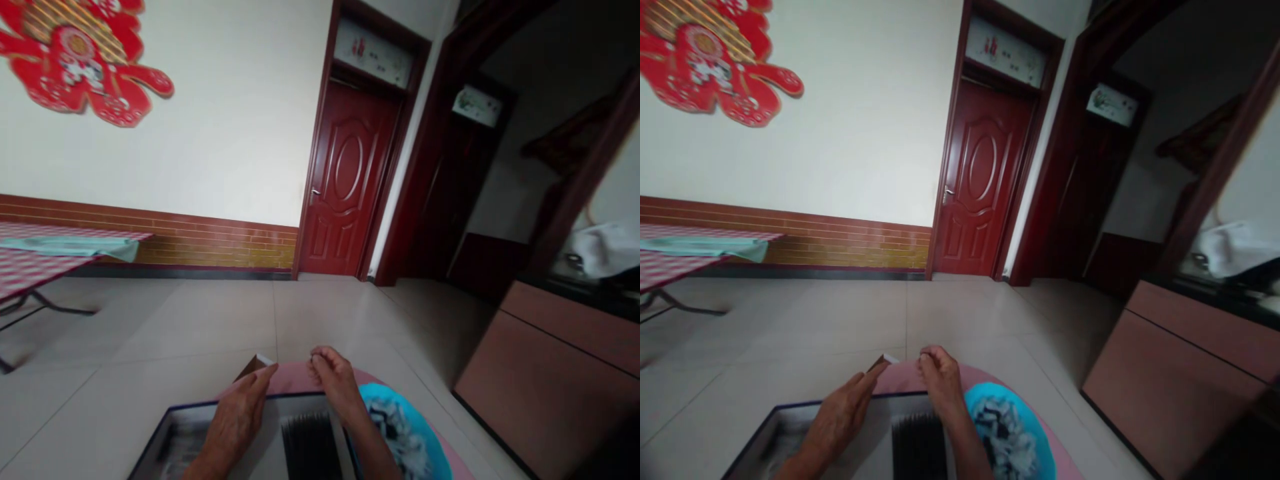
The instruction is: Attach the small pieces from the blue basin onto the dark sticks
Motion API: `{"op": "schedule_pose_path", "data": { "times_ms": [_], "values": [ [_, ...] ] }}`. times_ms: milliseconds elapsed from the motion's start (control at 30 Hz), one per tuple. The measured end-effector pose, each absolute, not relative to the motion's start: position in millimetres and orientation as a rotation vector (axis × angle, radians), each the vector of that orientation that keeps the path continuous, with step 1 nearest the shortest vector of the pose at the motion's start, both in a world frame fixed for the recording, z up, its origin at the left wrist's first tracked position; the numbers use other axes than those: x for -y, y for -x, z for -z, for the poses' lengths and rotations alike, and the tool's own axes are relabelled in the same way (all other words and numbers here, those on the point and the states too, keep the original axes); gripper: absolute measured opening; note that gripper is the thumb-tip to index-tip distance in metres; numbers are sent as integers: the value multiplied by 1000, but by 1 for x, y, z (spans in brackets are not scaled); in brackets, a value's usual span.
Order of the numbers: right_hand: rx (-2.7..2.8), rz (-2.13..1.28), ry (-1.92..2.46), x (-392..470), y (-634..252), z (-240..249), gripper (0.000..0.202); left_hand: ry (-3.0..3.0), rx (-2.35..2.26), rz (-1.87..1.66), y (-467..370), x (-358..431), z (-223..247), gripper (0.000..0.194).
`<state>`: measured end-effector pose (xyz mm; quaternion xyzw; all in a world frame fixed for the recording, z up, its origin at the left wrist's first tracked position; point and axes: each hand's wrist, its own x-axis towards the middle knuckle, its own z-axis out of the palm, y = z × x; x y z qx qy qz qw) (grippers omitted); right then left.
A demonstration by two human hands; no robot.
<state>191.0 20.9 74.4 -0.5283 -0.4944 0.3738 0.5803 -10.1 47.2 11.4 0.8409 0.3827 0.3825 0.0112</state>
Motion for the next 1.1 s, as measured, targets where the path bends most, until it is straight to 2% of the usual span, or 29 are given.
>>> {"op": "schedule_pose_path", "data": {
  "times_ms": [100,200,333,533,733,933,1100],
  "values": [
    [1412,-532,1450,5,-238,-67,22,-2636,-1188,-1213,11,-50,-7,40],
    [1656,-311,1706,31,-283,-39,22,-2653,-1186,-1229,11,-49,-7,38],
    [1727,-242,1880,45,-320,-9,27,-2677,-1185,-1228,11,-49,-7,39],
    [1890,9,2007,40,-338,0,24,-2675,-1151,-1229,11,-50,-3,39],
    [1966,274,2095,36,-348,32,30,-2668,-1166,-1152,10,-52,2,40],
    [2007,344,2183,30,-348,41,32,-2678,-1165,-1152,9,-50,1,40],
    [1887,360,2017,31,-354,37,26,-2684,-1159,-1189,6,-47,0,40]
  ]
}}
